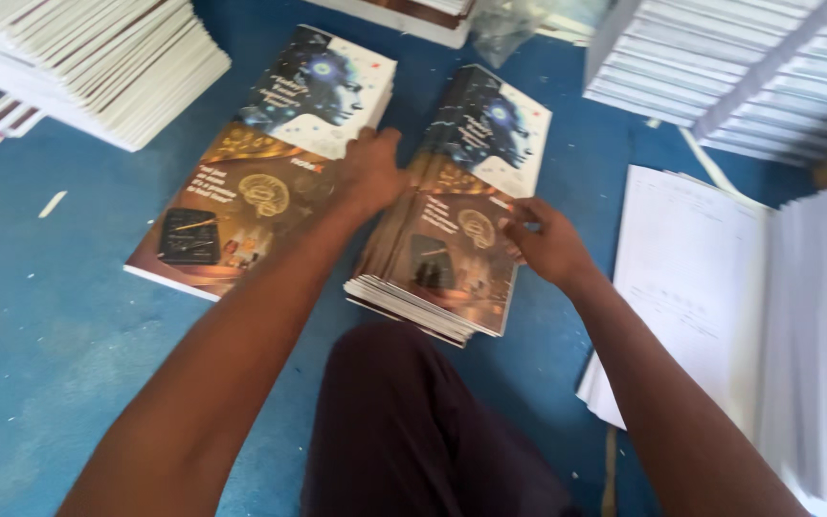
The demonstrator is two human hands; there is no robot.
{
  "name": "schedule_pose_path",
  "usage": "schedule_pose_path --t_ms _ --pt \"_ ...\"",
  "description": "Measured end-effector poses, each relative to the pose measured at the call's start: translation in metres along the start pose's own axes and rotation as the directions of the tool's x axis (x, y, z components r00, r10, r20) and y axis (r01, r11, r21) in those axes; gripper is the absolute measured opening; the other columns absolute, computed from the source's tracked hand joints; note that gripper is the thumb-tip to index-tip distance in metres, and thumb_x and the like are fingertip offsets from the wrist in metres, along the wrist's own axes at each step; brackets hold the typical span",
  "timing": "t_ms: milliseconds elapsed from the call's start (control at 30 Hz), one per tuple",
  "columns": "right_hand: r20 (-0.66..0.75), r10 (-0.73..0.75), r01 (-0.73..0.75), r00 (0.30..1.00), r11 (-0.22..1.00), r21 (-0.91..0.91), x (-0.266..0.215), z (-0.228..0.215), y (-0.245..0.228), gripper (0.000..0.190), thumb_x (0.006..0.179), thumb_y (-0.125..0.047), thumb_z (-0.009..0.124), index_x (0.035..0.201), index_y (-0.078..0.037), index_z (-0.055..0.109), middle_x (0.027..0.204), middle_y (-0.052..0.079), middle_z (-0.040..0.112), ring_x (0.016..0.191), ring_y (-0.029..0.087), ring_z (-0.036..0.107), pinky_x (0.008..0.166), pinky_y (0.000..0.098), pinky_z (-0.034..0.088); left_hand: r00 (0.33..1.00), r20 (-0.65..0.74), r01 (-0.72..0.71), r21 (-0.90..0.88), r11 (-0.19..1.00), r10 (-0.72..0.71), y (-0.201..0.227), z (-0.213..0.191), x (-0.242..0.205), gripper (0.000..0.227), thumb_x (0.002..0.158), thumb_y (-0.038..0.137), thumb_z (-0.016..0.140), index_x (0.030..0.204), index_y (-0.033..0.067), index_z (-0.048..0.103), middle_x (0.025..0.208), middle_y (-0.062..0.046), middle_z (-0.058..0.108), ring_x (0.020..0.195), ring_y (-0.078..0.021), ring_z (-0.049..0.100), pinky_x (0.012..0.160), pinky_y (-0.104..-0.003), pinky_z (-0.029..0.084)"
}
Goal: The person inserts index sheets into notebook covers and stacks the assembled notebooks. The person repeatedly picks up a cover, inserts a sheet, and places the finished notebook on a growing stack.
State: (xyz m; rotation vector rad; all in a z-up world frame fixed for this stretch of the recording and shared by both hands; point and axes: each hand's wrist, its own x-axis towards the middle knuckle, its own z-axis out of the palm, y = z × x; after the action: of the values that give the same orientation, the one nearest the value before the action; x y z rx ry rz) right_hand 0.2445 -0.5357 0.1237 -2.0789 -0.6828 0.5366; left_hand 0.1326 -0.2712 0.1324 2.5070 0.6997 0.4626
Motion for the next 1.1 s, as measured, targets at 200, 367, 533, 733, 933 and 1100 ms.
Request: schedule_pose_path --t_ms 200,367,533,733,933,1100 --pt "-0.082 0.116 -0.129 0.99 0.975 -0.179 -0.068 -0.052 0.011 0.061 0.095 -0.031 0.067 0.143 0.002 0.05 0.128 0.019 0.065 0.088 0.024 0.073 0.07 0.0361 0.06 0.954 0.177 -0.238 -0.054 0.97 0.244 0.077 0.041 -0.028 0.045 0.081 0.03 0.079 0.12 0.0098 0.073 0.128 -0.023 0.063 0.125 -0.0387 0.06 0.105 -0.045 0.05" --pt "-0.107 0.235 -0.256 0.966 0.924 -0.284 -0.113 -0.082 0.021 0.063 0.092 -0.034 0.069 0.143 0.001 0.053 0.123 0.019 0.07 0.091 0.022 0.075 0.071 0.035 0.061 0.885 0.35 -0.216 -0.278 0.936 0.308 0.131 0.082 -0.06 0.064 0.076 0.035 0.081 0.13 0.0049 0.065 0.133 -0.021 0.063 0.125 -0.0354 0.061 0.104 -0.043 0.05" --pt "-0.127 0.284 -0.308 0.951 0.912 -0.272 -0.151 -0.108 0.038 0.061 0.091 -0.034 0.071 0.14 0.0 0.056 0.121 0.019 0.072 0.09 0.024 0.075 0.071 0.0352 0.061 0.843 0.432 -0.223 -0.265 0.938 0.322 0.178 0.102 -0.095 0.069 0.077 0.037 0.081 0.135 0.0063 0.06 0.14 -0.019 0.059 0.129 -0.0345 0.057 0.105 -0.043 0.048" --pt "-0.207 0.31 -0.357 0.928 0.899 -0.253 -0.189 -0.131 0.05 0.059 0.091 -0.034 0.072 0.139 -0.002 0.058 0.134 0.018 0.064 0.088 0.024 0.075 0.07 0.0365 0.061 0.794 0.497 -0.237 -0.276 0.932 0.349 0.209 0.125 -0.109 0.075 0.081 0.037 0.079 0.143 0.0042 0.054 0.146 -0.02 0.056 0.135 -0.0339 0.054 0.11 -0.041 0.046" --pt "-0.281 0.345 -0.43 0.895 0.833 -0.347 -0.223 -0.156 0.036 0.059 0.091 -0.035 0.072 0.139 -0.003 0.06 0.127 0.021 0.068 0.088 0.027 0.075 0.074 0.0386 0.06 0.785 0.47 -0.265 -0.334 0.904 0.404 0.22 0.148 -0.109 0.078 0.081 0.036 0.081 0.142 -0.002 0.051 0.145 -0.024 0.052 0.135 -0.0355 0.052 0.108 -0.04 0.045" --pt "-0.291 0.38 -0.479 0.878 0.709 -0.517 -0.23 -0.175 0.048 0.064 0.089 -0.042 0.072 0.14 -0.006 0.061 0.113 0.023 0.078 0.109 0.03 0.072 0.099 0.0441 0.052 0.764 0.498 -0.264 -0.338 0.903 0.41 0.226 0.158 -0.117 0.074 0.081 0.037 0.079 0.14 -0.001 0.055 0.142 -0.023 0.058 0.132 -0.035 0.057 0.108 -0.039 0.047"
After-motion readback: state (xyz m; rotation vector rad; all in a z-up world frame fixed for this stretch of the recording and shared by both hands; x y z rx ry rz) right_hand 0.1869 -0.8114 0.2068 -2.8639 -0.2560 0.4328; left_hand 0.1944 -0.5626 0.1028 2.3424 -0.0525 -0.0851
